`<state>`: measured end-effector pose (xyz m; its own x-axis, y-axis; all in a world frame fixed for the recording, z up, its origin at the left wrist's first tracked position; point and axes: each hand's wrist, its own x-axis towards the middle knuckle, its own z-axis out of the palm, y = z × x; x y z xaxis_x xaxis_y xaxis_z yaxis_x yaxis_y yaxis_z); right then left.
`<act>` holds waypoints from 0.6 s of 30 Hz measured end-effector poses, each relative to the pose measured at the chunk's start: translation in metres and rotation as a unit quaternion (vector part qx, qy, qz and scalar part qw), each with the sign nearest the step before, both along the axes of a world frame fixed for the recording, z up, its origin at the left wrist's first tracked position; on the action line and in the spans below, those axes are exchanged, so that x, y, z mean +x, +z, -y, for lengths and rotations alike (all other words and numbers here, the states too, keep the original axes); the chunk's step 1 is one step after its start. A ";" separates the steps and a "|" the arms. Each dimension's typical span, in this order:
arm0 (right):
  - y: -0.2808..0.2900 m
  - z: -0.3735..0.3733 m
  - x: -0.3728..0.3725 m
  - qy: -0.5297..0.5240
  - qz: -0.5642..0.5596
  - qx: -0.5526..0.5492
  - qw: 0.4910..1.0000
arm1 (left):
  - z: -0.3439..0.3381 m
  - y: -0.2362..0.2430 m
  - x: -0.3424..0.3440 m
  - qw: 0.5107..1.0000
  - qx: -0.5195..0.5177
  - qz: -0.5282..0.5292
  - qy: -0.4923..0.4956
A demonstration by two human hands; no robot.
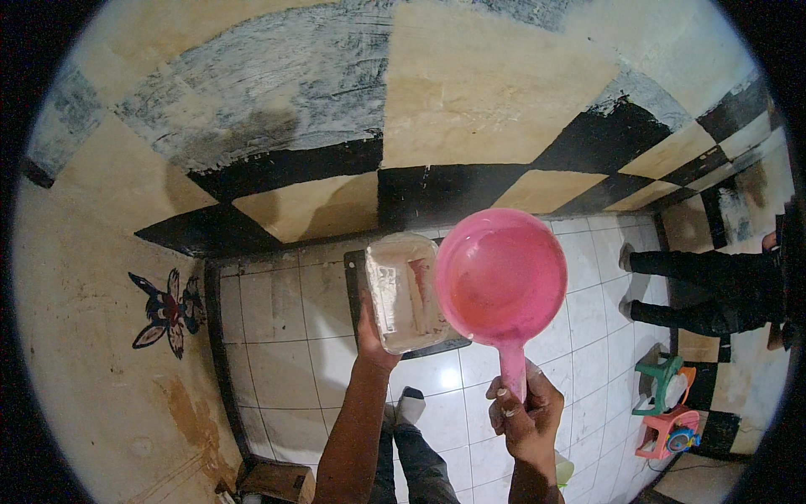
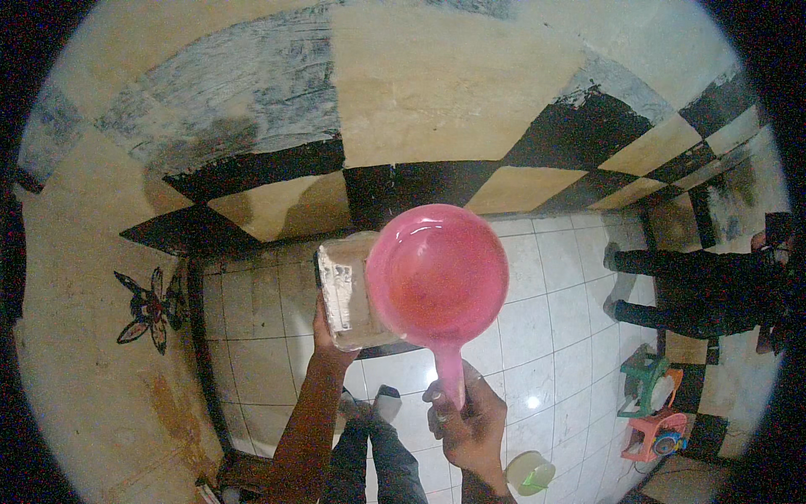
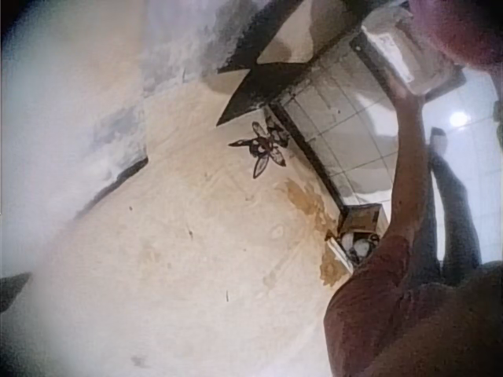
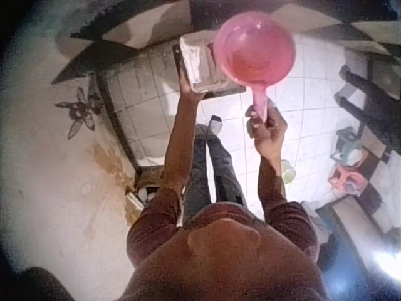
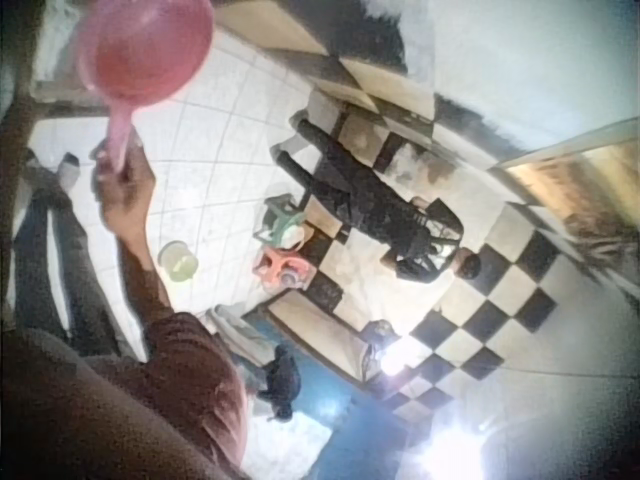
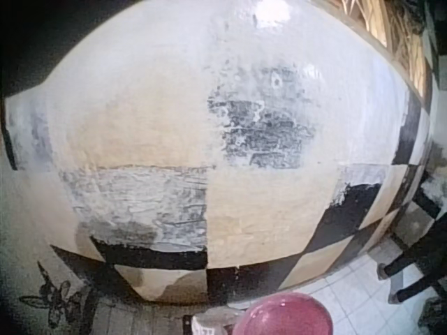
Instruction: The person applies plaster to a tiled wall using a putty knife, regularly scooping more plaster from a plastic container and mixing in water from a pink scoop.
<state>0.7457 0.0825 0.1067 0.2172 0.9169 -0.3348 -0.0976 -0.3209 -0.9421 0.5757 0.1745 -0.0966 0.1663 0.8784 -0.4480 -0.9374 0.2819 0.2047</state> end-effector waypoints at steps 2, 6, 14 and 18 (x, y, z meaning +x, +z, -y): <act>-0.001 0.001 -0.001 0.000 0.022 0.006 1.000 | 0.000 0.005 0.001 1.000 0.007 -0.010 -0.005; -0.003 0.001 0.005 0.069 0.050 -0.020 0.996 | 0.000 0.005 0.000 0.999 0.031 -0.006 -0.004; -0.012 0.000 -0.001 0.019 0.082 -0.011 0.996 | 0.001 0.000 0.001 0.998 0.061 -0.020 0.009; -0.013 0.000 -0.002 0.022 0.099 -0.008 0.995 | -0.001 -0.004 0.000 1.000 0.027 -0.013 0.002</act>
<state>0.7438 0.0820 0.0933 0.2411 0.9218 -0.3036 0.1039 -0.3356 -0.9363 0.5758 0.1751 -0.1003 0.1514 0.9023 -0.4036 -0.9328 0.2655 0.2436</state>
